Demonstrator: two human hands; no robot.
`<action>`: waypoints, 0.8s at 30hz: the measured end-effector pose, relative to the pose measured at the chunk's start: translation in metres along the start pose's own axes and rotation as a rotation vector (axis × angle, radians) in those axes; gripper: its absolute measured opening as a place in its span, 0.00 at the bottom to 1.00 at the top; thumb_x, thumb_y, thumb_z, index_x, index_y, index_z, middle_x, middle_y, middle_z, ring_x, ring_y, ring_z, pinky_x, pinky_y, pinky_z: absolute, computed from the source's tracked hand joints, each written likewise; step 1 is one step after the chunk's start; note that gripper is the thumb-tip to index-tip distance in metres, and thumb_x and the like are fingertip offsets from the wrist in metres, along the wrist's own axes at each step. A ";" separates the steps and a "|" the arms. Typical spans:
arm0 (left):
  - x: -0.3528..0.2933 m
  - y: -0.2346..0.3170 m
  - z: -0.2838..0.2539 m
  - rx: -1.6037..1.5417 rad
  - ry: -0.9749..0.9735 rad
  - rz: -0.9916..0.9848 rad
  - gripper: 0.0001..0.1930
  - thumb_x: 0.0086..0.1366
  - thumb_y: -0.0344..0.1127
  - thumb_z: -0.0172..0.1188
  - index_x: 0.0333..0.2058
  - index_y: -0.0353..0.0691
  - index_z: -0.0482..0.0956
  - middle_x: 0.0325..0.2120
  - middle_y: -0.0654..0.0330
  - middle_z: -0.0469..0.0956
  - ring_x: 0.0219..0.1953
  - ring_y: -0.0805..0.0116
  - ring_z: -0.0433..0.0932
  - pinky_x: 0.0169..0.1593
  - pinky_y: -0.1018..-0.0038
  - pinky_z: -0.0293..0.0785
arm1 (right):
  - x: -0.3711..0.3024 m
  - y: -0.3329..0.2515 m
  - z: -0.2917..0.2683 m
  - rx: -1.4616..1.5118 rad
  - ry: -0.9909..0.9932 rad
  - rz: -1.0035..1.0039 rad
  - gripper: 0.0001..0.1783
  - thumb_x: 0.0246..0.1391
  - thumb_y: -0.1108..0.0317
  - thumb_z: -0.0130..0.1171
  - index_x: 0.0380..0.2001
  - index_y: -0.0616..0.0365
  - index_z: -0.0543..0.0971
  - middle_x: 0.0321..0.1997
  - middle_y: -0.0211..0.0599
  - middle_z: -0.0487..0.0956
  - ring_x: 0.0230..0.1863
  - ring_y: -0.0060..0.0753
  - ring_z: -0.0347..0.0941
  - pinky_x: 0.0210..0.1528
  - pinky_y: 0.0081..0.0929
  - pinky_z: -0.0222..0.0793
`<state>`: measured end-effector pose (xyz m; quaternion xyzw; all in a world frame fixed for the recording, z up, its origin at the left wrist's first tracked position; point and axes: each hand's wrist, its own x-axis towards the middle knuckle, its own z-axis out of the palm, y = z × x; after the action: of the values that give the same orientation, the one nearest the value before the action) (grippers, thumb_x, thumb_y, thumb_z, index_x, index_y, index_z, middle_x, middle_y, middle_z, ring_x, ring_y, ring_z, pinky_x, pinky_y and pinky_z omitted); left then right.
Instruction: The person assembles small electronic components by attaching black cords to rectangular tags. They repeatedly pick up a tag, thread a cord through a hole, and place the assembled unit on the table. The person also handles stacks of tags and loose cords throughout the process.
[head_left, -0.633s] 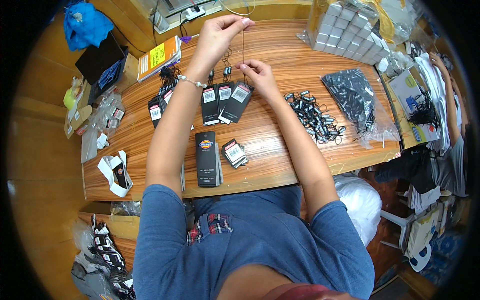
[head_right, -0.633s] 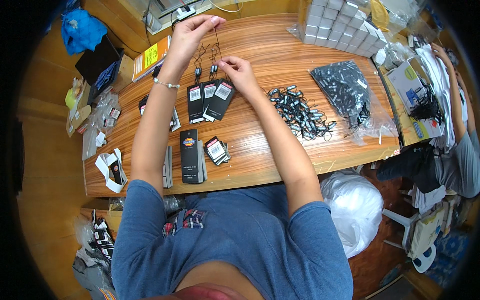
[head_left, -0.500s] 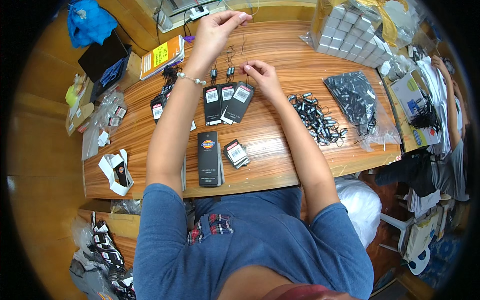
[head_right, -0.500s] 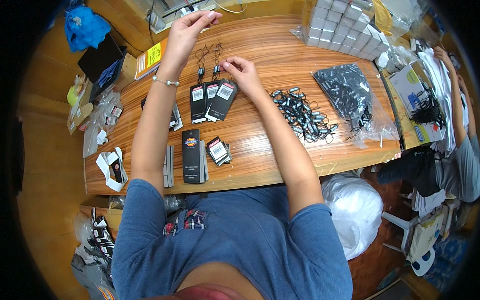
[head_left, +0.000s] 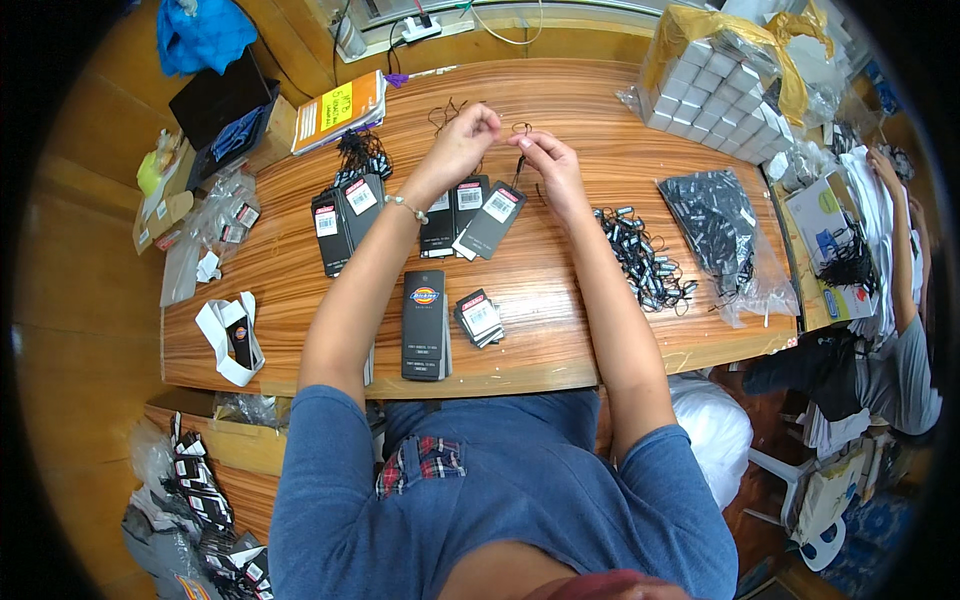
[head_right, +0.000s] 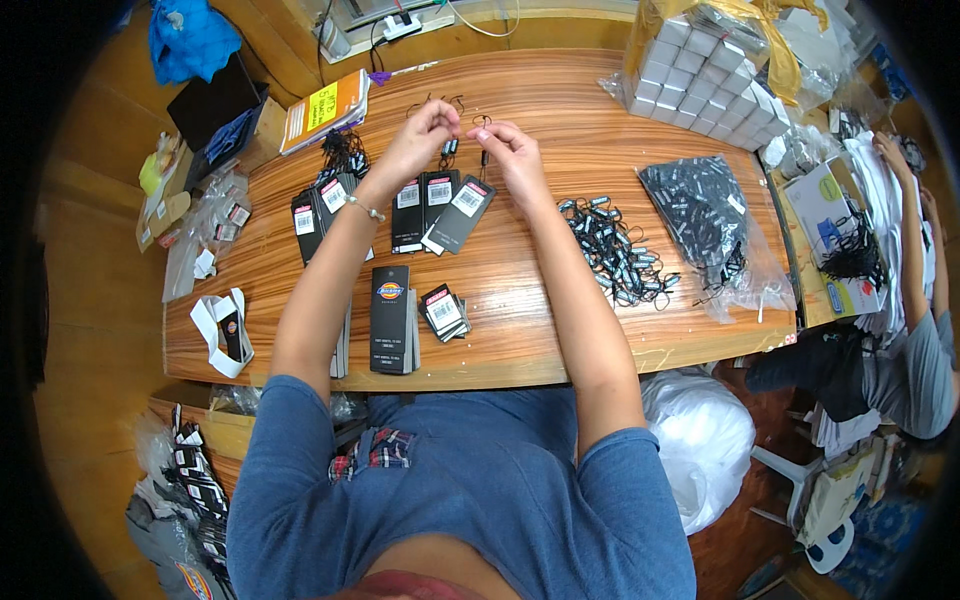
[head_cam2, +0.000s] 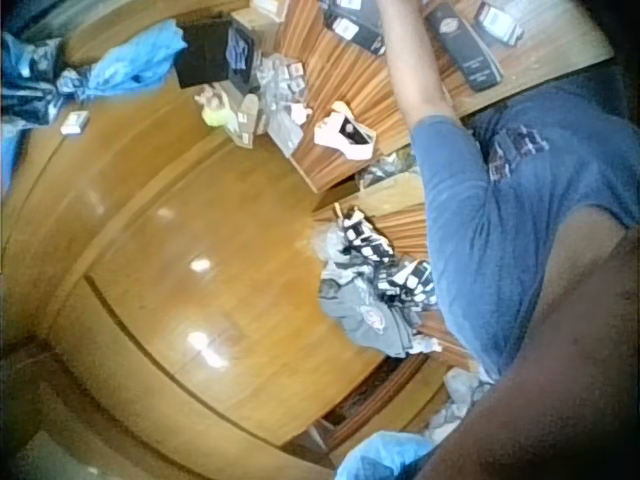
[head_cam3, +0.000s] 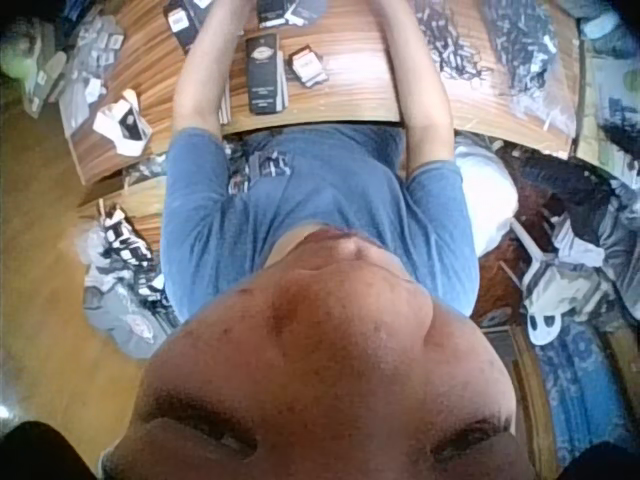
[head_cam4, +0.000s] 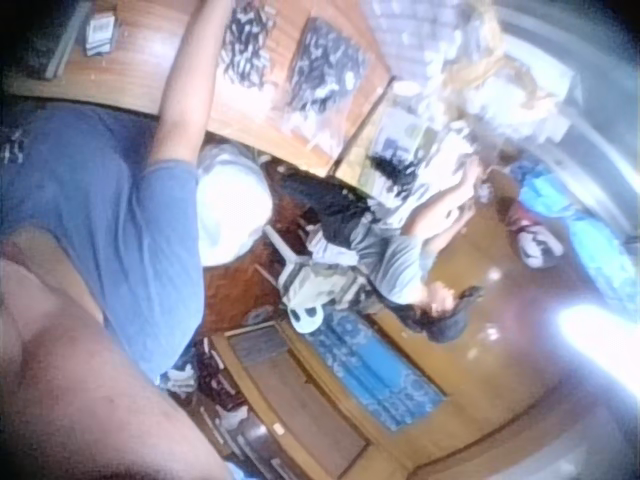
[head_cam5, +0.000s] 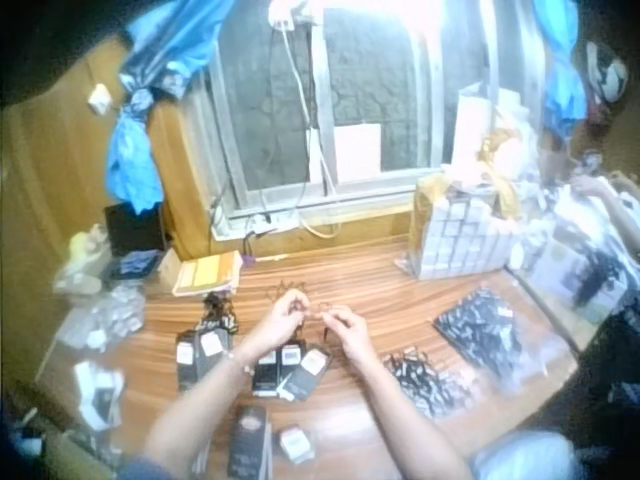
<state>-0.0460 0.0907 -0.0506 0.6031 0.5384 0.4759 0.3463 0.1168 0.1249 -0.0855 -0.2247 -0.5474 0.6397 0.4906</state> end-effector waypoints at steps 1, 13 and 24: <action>-0.002 0.001 0.001 0.000 -0.060 -0.010 0.08 0.58 0.28 0.51 0.38 0.35 0.71 0.35 0.62 0.73 0.37 0.77 0.71 0.41 0.80 0.67 | 0.000 -0.002 0.000 -0.009 0.001 -0.040 0.09 0.51 0.68 0.55 0.31 0.61 0.80 0.37 0.30 0.73 0.40 0.23 0.67 0.44 0.18 0.62; -0.018 0.040 0.015 -0.004 -0.119 0.017 0.13 0.61 0.36 0.53 0.35 0.31 0.79 0.31 0.61 0.79 0.36 0.77 0.73 0.43 0.79 0.67 | 0.033 -0.071 0.015 0.014 0.012 -0.127 0.08 0.52 0.67 0.54 0.33 0.59 0.78 0.37 0.30 0.76 0.42 0.20 0.68 0.45 0.20 0.62; -0.032 0.042 0.017 0.007 -0.197 -0.138 0.12 0.61 0.36 0.53 0.35 0.34 0.79 0.32 0.64 0.78 0.36 0.80 0.73 0.42 0.82 0.68 | 0.027 -0.097 0.012 0.160 -0.002 -0.144 0.09 0.52 0.67 0.54 0.33 0.59 0.78 0.34 0.32 0.78 0.39 0.22 0.71 0.42 0.22 0.65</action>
<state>-0.0160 0.0535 -0.0232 0.6096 0.5436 0.3874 0.4275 0.1326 0.1343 0.0144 -0.1445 -0.5098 0.6447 0.5510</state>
